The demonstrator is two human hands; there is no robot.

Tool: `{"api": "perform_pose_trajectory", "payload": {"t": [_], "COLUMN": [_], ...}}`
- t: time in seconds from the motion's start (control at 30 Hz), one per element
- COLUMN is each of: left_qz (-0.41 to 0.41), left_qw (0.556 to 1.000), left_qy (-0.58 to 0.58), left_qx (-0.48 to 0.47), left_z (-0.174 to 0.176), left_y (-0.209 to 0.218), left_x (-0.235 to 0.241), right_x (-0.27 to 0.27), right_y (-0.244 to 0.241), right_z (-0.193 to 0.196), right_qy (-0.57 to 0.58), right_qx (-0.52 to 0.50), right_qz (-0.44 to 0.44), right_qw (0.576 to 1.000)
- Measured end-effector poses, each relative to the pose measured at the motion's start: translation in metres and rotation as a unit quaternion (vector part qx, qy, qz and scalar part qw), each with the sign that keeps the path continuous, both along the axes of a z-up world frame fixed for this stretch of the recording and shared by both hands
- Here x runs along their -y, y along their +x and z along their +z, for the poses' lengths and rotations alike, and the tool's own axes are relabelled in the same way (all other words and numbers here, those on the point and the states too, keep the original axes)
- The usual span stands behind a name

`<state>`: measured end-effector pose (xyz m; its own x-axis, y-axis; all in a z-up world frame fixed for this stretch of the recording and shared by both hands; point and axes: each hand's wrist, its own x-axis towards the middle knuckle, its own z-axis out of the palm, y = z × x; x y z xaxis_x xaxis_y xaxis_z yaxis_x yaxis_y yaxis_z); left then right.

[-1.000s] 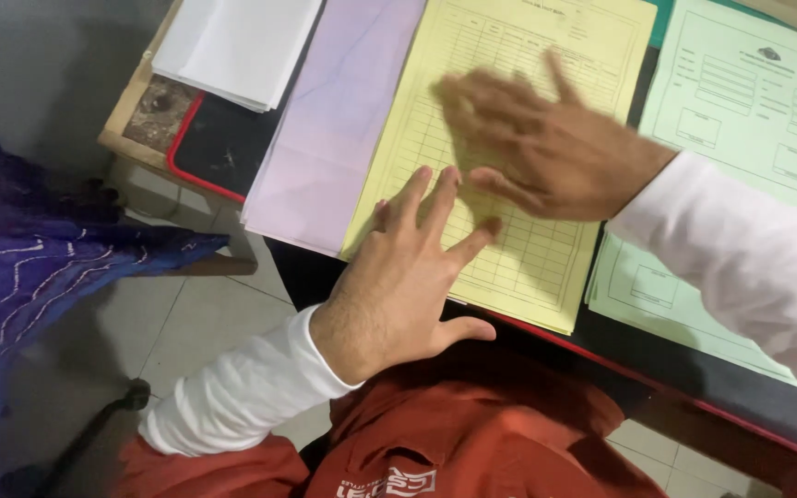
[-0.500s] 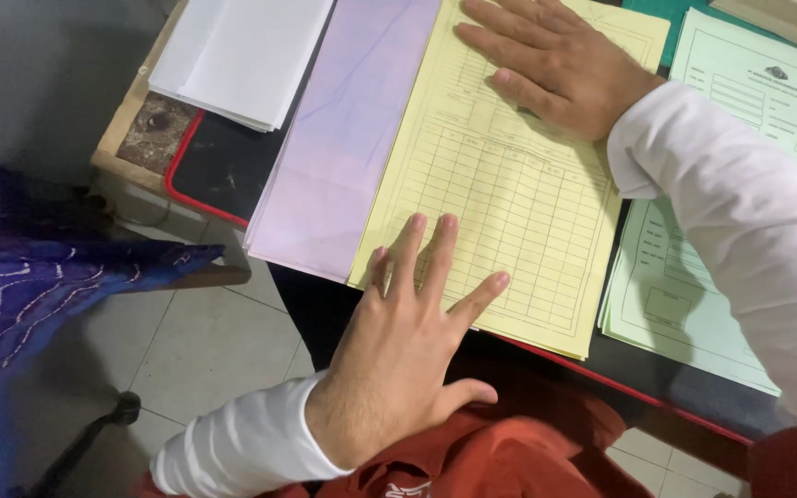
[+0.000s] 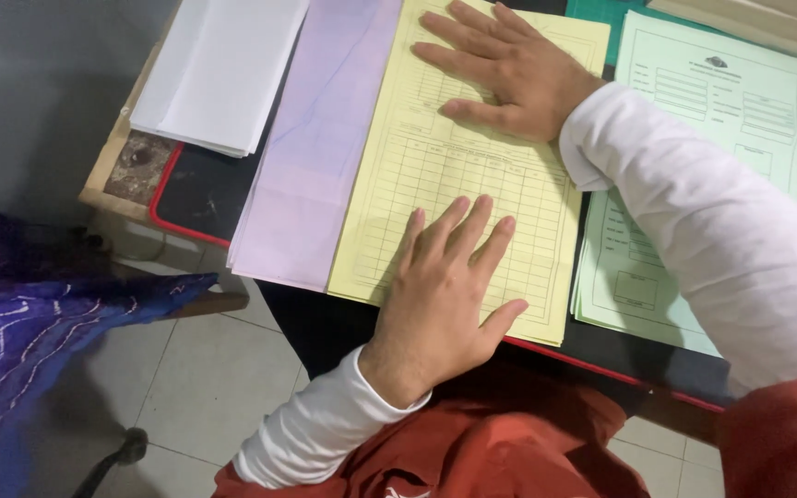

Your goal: Folding printed forms, inserting them into envelopes, and sorting stacks of documents on a desk.

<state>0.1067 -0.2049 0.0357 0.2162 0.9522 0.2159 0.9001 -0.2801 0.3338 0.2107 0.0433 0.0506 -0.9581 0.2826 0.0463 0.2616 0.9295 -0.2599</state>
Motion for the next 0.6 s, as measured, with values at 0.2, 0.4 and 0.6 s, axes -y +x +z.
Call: {"api": "perform_pose_trajectory", "payload": {"t": [0.2, 0.4, 0.6], "left_qz": [0.012, 0.014, 0.014], "left_qw": [0.999, 1.0, 1.0], "left_qy": [-0.005, 0.013, 0.009], "left_qx": [0.036, 0.015, 0.008], "left_z": [0.002, 0.004, 0.011], "left_y": [0.0, 0.002, 0.006], "left_x": [0.002, 0.003, 0.014], "right_x": [0.037, 0.056, 0.015], "right_y": [0.011, 0.04, 0.045], "right_z": [0.0, -0.006, -0.008], "right_qy": [-0.006, 0.016, 0.0], "right_qx": [0.026, 0.016, 0.034], "right_qz": [-0.03, 0.021, -0.013], "right_qw": [0.999, 1.0, 0.999]}}
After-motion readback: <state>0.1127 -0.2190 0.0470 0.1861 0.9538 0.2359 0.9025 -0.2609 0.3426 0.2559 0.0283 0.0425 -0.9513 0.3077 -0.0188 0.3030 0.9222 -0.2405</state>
